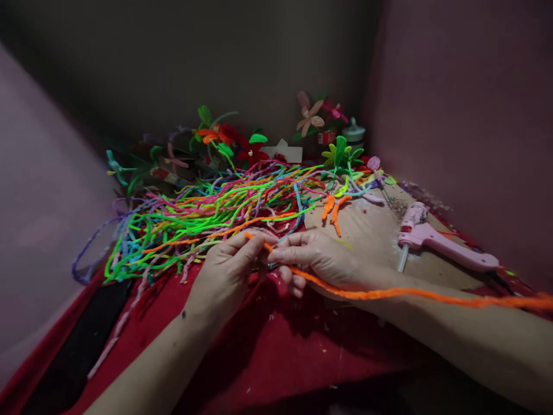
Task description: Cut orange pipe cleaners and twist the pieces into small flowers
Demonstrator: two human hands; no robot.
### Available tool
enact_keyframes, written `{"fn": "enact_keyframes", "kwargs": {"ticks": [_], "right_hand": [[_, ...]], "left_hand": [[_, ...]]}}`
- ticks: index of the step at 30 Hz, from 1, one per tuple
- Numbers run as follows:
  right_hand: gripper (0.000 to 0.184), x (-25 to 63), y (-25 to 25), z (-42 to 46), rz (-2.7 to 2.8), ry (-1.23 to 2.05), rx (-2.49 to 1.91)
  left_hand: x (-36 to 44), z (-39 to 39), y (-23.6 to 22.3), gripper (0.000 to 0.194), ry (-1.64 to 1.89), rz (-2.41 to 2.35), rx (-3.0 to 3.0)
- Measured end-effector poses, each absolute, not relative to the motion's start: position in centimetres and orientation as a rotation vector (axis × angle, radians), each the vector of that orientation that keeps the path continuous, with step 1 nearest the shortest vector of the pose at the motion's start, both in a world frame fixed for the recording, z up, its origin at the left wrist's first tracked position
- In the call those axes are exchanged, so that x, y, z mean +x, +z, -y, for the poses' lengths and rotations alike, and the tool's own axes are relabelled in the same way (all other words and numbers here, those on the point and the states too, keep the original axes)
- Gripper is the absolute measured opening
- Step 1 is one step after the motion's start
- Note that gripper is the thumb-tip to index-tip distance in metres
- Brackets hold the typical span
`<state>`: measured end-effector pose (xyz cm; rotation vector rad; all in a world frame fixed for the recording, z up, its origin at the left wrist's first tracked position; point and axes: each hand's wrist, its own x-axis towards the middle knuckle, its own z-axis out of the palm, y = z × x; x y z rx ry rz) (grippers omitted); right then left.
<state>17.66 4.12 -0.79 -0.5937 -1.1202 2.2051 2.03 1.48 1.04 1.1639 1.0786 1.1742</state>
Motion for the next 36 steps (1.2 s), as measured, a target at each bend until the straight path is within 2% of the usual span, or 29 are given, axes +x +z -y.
{"fn": "enact_keyframes", "kwargs": {"ticks": [3, 6, 12, 20, 25, 30, 36], "right_hand": [[0.009, 17.8, -0.8, -4.3, 1.062, 2.353, -0.566], [0.009, 17.8, -0.6, -4.4, 1.065, 2.37, -0.598], [0.02, 17.3, -0.5, -3.9, 1.152, 2.117, -0.668], [0.018, 17.1, -0.3, -3.2, 1.222, 1.895, -0.777], [0.015, 17.0, -0.3, -3.2, 1.249, 1.818, -0.858], [0.018, 17.2, -0.6, -3.5, 1.22, 1.937, -0.827], [0.014, 17.6, -1.1, -4.2, 1.227, 2.219, -0.712]], "left_hand": [[2.1, -1.9, 1.4, 0.016, 1.266, -1.056, 1.108], [1.7, -2.2, 2.0, 0.019, 1.29, -1.099, 1.132], [1.5, -2.4, 2.3, 0.021, 1.327, -1.156, 1.086], [1.6, -2.0, 1.7, 0.023, 1.3, -1.135, 0.938], [1.8, -1.7, 1.2, 0.017, 1.218, -1.12, 0.958], [1.8, -1.7, 1.1, 0.014, 1.254, -1.182, 1.015], [-0.7, -2.9, 2.4, 0.008, 1.675, -1.204, 0.982]]}}
